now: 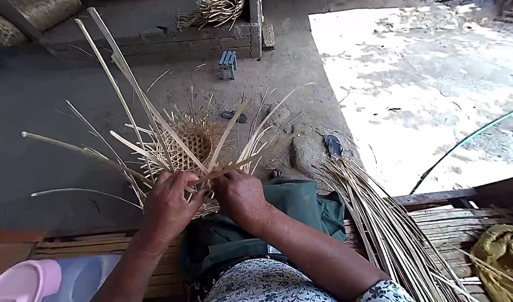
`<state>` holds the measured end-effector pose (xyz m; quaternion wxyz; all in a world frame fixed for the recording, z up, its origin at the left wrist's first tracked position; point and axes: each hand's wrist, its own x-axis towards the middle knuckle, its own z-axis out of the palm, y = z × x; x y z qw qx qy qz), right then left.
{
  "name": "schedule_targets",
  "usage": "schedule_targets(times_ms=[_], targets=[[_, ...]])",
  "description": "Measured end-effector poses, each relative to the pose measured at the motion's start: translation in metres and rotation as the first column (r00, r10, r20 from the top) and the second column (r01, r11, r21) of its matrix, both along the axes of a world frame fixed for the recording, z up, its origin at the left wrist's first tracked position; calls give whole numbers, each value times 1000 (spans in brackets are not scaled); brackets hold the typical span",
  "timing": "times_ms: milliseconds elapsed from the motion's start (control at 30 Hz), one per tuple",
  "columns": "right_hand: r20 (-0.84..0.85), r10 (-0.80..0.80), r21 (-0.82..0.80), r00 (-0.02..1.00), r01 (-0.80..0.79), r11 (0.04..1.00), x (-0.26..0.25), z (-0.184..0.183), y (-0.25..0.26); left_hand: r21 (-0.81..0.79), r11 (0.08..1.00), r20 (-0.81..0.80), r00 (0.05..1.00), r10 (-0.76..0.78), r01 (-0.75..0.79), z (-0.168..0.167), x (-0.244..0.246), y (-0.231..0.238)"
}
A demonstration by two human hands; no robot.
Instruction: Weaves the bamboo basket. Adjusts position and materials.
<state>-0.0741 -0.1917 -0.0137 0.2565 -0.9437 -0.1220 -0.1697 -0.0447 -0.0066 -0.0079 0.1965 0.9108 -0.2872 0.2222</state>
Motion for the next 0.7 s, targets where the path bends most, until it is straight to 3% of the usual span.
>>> schedule_targets(times_ms=[100, 200, 300, 400, 467, 533, 567, 633, 700], targets=[[-357, 180, 212, 917, -108, 971, 14, 22, -11, -47, 999, -77, 997, 20, -24, 0, 0, 5], [-421, 457, 556, 784, -175, 812, 37, 13, -26, -93, 995, -191, 981, 28, -47, -3, 5, 12], [-408, 649, 801, 642, -89, 592, 50, 0, -34, -157, 985, -301, 953, 17, -67, -8, 15, 19], [-250, 723, 902, 644, -117, 417, 54, -14, -41, -215, 972, -377, 926, 10, -98, -11, 26, 24], [-141, 725, 918, 675, -186, 351, 53, -24, -43, -202, 975, -375, 927, 13, -95, -14, 32, 24], [-38, 673, 870, 739, -307, 386, 51, -29, -42, -133, 990, -267, 964, 6, -43, -14, 34, 20], [-3, 619, 805, 785, -365, 467, 47, -27, -40, -77, 997, -181, 983, -2, -12, -14, 33, 17], [27, 455, 572, 890, -387, 723, 34, -16, -31, 42, 999, -26, 1000, -9, 10, -14, 29, 11], [51, 258, 268, 965, -263, 927, 21, -7, -16, 108, 994, 81, 997, -17, 8, -15, 24, 5]])
